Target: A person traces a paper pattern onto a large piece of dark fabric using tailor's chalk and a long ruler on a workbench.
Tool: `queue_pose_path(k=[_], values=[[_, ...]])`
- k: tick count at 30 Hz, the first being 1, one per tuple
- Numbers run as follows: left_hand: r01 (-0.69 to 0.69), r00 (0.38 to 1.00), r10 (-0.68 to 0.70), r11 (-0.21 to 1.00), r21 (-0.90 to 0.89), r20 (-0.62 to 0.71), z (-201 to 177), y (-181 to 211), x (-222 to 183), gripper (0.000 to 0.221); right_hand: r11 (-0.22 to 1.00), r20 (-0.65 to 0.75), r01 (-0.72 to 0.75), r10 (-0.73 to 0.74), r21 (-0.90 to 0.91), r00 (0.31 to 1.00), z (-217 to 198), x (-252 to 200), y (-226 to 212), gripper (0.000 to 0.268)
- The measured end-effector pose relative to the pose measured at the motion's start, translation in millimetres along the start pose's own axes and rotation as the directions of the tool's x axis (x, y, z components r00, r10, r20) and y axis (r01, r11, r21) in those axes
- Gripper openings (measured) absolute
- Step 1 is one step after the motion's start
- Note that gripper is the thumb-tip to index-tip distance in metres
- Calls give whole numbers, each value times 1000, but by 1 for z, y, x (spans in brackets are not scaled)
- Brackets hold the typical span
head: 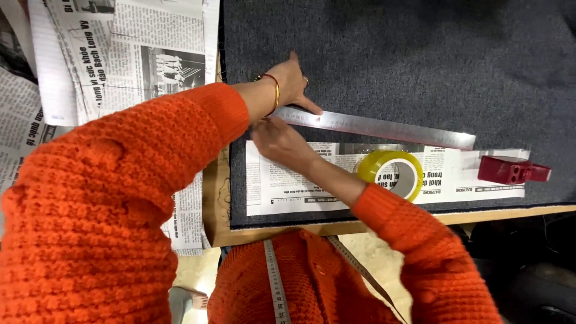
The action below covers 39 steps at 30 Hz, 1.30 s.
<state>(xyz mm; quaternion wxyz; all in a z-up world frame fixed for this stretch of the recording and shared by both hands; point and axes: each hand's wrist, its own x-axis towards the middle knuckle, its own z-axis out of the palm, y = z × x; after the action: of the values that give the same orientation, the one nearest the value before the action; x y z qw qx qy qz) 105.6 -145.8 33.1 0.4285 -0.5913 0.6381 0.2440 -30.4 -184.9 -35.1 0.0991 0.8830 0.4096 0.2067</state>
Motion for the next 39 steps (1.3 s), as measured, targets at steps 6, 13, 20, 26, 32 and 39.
queue_pose_path(k=[6, 13, 20, 26, 32, 39], values=[[-20, 999, 21, 999, -41, 34, -2, 0, -1, 113, 984, 481, 73, 16, -165, 876, -40, -71, 30, 39], [-20, 999, 22, 999, -39, 41, -7, 5, -5, 114, 997, 333, -43, 63, -67, 941, -58, -69, 38, 23], [50, 472, -156, 987, -150, -868, 46, 58, 84, 21, 996, 73, -90, 90, -6, 993, -23, -65, 19, 10], [-106, 563, -229, 933, -344, -794, 31, 55, 75, 28, 997, 124, -74, 74, -4, 990, -6, -81, 17, 3], [-85, 710, -249, 898, -431, -659, 26, 56, 100, 53, 999, 207, -7, 15, -42, 978, -12, -91, 31, 5], [-71, 690, -313, 868, -492, -652, 20, 55, 96, 51, 995, 528, 92, -56, -43, 847, -77, -161, 105, 17]])
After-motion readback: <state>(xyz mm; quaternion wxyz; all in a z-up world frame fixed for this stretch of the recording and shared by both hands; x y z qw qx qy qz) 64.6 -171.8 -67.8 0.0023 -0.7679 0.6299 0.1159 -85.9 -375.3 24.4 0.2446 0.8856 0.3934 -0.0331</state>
